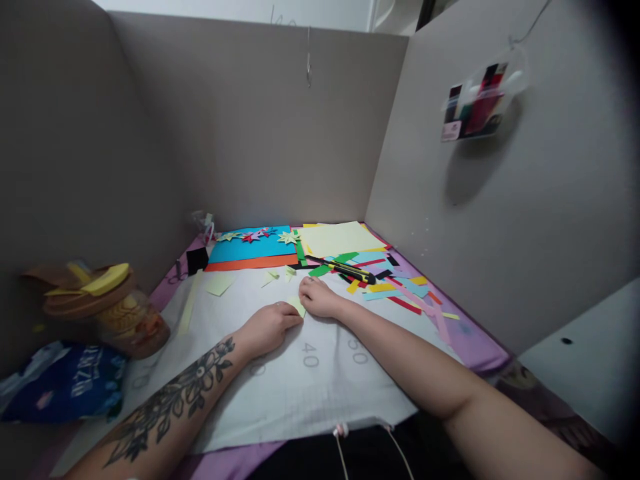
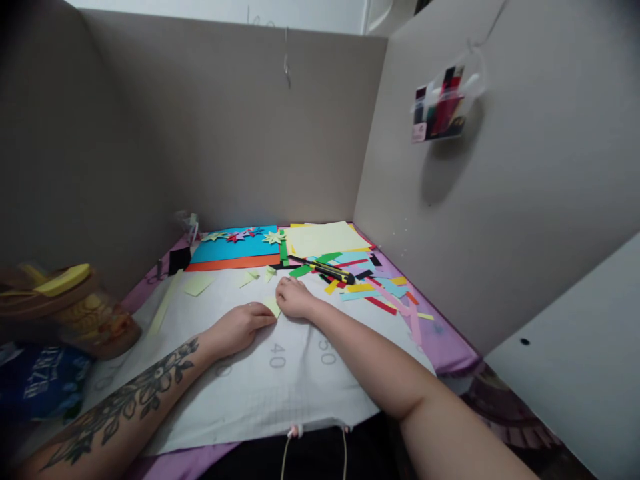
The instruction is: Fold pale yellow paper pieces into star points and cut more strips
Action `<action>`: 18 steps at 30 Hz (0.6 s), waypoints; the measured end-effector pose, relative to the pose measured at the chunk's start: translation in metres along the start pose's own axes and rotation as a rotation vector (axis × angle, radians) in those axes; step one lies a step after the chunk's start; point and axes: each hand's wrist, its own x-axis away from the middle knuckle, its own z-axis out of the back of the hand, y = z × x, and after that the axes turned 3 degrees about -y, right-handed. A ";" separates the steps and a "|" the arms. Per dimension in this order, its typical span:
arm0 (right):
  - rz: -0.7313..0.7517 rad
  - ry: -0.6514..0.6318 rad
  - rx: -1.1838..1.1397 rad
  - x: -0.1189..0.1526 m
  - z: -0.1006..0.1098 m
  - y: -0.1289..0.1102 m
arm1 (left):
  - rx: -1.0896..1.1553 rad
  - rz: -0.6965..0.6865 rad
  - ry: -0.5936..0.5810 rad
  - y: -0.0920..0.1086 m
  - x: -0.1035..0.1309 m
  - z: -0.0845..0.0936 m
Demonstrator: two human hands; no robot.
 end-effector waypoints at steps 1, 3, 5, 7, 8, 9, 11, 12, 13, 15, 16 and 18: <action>-0.002 -0.004 -0.001 0.000 0.000 0.000 | 0.003 0.000 0.004 0.000 0.000 0.000; -0.016 -0.011 0.003 0.000 0.001 -0.002 | 0.011 0.004 0.008 0.000 0.000 0.001; -0.029 -0.016 0.012 0.000 0.002 -0.003 | 0.023 0.010 0.008 0.001 -0.001 0.001; -0.036 -0.024 0.021 0.000 0.003 -0.004 | 0.039 0.014 0.002 0.001 -0.001 0.002; -0.039 -0.027 0.023 0.000 0.003 -0.005 | 0.047 0.017 0.000 0.002 -0.002 0.002; -0.044 -0.030 0.025 -0.001 0.004 -0.005 | 0.054 0.023 0.001 0.002 -0.002 0.003; -0.055 -0.032 0.028 -0.001 0.004 -0.006 | 0.071 0.037 0.006 0.002 -0.001 0.003; -0.058 -0.033 0.029 -0.001 0.005 -0.006 | 0.082 0.043 0.009 0.002 -0.001 0.004; -0.058 -0.033 0.028 -0.001 0.005 -0.006 | 0.095 0.048 0.011 0.002 -0.001 0.003; -0.053 -0.033 0.025 -0.001 0.005 -0.007 | 0.121 0.056 0.018 0.000 0.000 0.002; -0.049 -0.032 0.023 -0.001 0.006 -0.007 | 0.131 0.061 0.024 -0.001 0.000 0.002; -0.046 -0.029 0.019 0.000 0.006 -0.007 | 0.134 0.070 0.039 -0.003 0.000 -0.001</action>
